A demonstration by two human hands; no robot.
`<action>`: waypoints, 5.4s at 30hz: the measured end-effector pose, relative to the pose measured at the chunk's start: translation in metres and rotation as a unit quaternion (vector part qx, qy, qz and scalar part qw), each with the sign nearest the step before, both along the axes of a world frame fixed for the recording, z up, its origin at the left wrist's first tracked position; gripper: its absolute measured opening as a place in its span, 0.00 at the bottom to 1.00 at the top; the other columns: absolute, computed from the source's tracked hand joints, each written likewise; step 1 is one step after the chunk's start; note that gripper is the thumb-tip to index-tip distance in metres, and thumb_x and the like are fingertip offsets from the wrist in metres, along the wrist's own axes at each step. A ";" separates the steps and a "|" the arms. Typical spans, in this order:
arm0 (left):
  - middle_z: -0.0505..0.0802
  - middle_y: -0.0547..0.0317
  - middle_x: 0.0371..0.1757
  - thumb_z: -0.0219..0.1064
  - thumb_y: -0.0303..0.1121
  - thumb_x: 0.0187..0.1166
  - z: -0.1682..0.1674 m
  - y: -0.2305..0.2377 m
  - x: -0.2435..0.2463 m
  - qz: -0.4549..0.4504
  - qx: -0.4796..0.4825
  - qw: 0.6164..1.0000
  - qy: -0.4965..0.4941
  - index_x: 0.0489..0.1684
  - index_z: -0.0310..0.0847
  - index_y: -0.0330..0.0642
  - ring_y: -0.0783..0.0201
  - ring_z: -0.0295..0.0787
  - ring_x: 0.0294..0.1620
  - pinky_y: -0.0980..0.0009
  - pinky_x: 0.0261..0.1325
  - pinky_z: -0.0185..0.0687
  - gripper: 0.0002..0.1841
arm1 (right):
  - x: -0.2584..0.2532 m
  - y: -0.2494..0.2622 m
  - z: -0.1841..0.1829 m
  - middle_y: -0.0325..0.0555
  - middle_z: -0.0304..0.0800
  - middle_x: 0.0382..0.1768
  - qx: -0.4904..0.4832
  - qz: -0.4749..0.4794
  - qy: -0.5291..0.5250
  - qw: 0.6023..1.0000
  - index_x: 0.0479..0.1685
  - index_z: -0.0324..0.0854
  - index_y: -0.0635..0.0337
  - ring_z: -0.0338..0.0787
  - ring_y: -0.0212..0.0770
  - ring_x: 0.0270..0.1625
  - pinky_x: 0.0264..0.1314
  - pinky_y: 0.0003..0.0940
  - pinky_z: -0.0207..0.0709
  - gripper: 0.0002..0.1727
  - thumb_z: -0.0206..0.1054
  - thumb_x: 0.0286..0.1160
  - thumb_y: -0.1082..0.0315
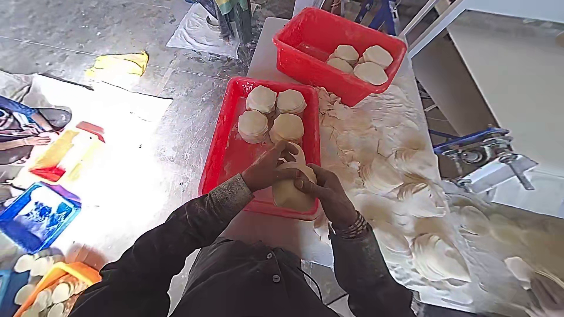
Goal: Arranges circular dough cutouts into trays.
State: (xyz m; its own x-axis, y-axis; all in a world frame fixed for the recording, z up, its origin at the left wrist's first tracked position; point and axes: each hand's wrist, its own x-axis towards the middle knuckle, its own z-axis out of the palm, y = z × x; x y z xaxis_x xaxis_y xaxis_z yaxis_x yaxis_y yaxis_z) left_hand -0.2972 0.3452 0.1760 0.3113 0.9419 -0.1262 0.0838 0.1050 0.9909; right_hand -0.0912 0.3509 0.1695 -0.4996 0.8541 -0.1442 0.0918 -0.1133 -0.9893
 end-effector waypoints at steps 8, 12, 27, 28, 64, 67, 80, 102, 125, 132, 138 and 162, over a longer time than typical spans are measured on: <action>0.90 0.49 0.50 0.61 0.31 0.85 -0.058 -0.026 -0.056 0.188 -0.216 0.940 -0.188 0.67 0.71 0.35 0.61 0.91 0.45 0.64 0.49 0.89 0.17 | -0.084 0.031 -0.026 0.45 0.91 0.37 -0.016 -0.020 -0.134 0.991 0.48 0.85 0.62 0.91 0.34 0.41 0.50 0.34 0.85 0.16 0.75 0.70 0.59; 0.88 0.45 0.54 0.65 0.23 0.81 -0.059 -0.013 -0.072 0.292 -0.215 0.928 -0.088 0.72 0.67 0.36 0.59 0.88 0.45 0.63 0.47 0.85 0.22 | -0.127 0.054 -0.018 0.65 0.86 0.57 0.039 0.054 -0.342 0.938 0.67 0.77 0.68 0.86 0.59 0.64 0.69 0.59 0.74 0.24 0.66 0.86 0.56; 0.69 0.41 0.83 0.60 0.32 0.84 -0.072 -0.029 -0.091 0.290 -0.162 0.942 0.055 0.88 0.55 0.41 0.50 0.73 0.76 0.50 0.70 0.76 0.31 | -0.073 -0.003 0.000 0.56 0.91 0.56 0.304 -0.007 -0.283 0.910 0.62 0.85 0.65 0.93 0.51 0.53 0.56 0.47 0.87 0.15 0.64 0.80 0.75; 0.70 0.46 0.83 0.59 0.33 0.83 -0.065 -0.040 -0.094 0.292 -0.130 0.946 0.051 0.86 0.59 0.42 0.55 0.76 0.75 0.55 0.69 0.79 0.30 | -0.040 -0.013 -0.004 0.53 0.93 0.52 0.330 -0.075 -0.263 0.904 0.57 0.88 0.65 0.94 0.47 0.49 0.52 0.45 0.88 0.13 0.63 0.79 0.75; 0.86 0.58 0.56 0.44 0.31 0.93 -0.128 -0.083 0.199 0.164 -0.218 0.933 -0.233 0.73 0.70 0.34 0.75 0.82 0.57 0.75 0.62 0.80 0.18 | 0.180 -0.039 0.015 0.33 0.90 0.37 -0.027 0.025 -0.045 0.998 0.47 0.77 0.54 0.91 0.26 0.43 0.49 0.24 0.86 0.21 0.78 0.53 0.64; 0.93 0.66 0.46 0.31 0.46 0.95 -0.094 -0.089 0.206 0.148 -0.313 0.828 -0.440 0.57 0.78 0.52 0.73 0.90 0.51 0.71 0.55 0.87 0.25 | 0.184 -0.047 0.020 0.34 0.92 0.37 -0.041 -0.048 0.002 0.998 0.47 0.77 0.52 0.93 0.28 0.43 0.48 0.25 0.88 0.20 0.78 0.55 0.65; 0.88 0.50 0.62 0.52 0.47 0.92 -0.096 -0.092 0.191 0.207 -0.414 0.854 -0.237 0.74 0.72 0.43 0.57 0.87 0.60 0.56 0.59 0.86 0.22 | 0.158 -0.085 -0.039 0.39 0.90 0.37 -0.099 -0.230 0.013 0.968 0.52 0.75 0.62 0.92 0.32 0.42 0.47 0.28 0.88 0.22 0.75 0.54 0.73; 0.82 0.47 0.70 0.30 0.57 0.92 -0.075 -0.097 0.205 0.121 -0.351 0.850 -0.374 0.81 0.61 0.36 0.58 0.81 0.67 0.59 0.67 0.79 0.36 | 0.142 -0.099 -0.008 0.44 0.92 0.40 -0.042 -0.301 0.097 0.948 0.53 0.73 0.64 0.94 0.35 0.44 0.49 0.31 0.90 0.22 0.74 0.56 0.74; 0.93 0.58 0.46 0.68 0.18 0.68 -0.075 -0.102 0.173 0.076 -0.300 0.882 -0.356 0.66 0.68 0.38 0.64 0.93 0.47 0.64 0.55 0.90 0.25 | 0.168 -0.086 -0.040 0.42 0.94 0.52 -0.193 -0.161 -0.021 0.968 0.62 0.84 0.59 0.93 0.34 0.53 0.51 0.33 0.87 0.37 0.36 0.91 0.40; 0.95 0.60 0.42 0.64 0.20 0.70 -0.076 -0.114 0.165 0.044 -0.327 0.883 -0.333 0.59 0.74 0.38 0.65 0.94 0.43 0.65 0.52 0.91 0.18 | 0.159 -0.067 -0.038 0.35 0.92 0.32 -0.152 -0.145 0.021 0.977 0.36 0.88 0.58 0.90 0.27 0.38 0.47 0.25 0.86 0.08 0.63 0.80 0.72; 0.93 0.58 0.44 0.61 0.22 0.76 -0.073 -0.113 0.165 0.060 -0.384 0.856 -0.340 0.64 0.69 0.40 0.64 0.94 0.44 0.65 0.50 0.91 0.18 | 0.146 -0.067 -0.009 0.28 0.87 0.29 0.071 -0.159 -0.168 0.970 0.42 0.85 0.54 0.85 0.19 0.34 0.42 0.18 0.80 0.06 0.64 0.80 0.64; 0.91 0.52 0.51 0.69 0.25 0.75 -0.062 -0.097 0.156 0.040 -0.263 0.951 -0.159 0.66 0.74 0.29 0.66 0.92 0.50 0.68 0.57 0.89 0.21 | 0.163 -0.090 -0.020 0.43 0.89 0.57 0.075 -0.154 -0.310 0.935 0.60 0.85 0.55 0.87 0.35 0.57 0.56 0.35 0.81 0.29 0.69 0.71 0.41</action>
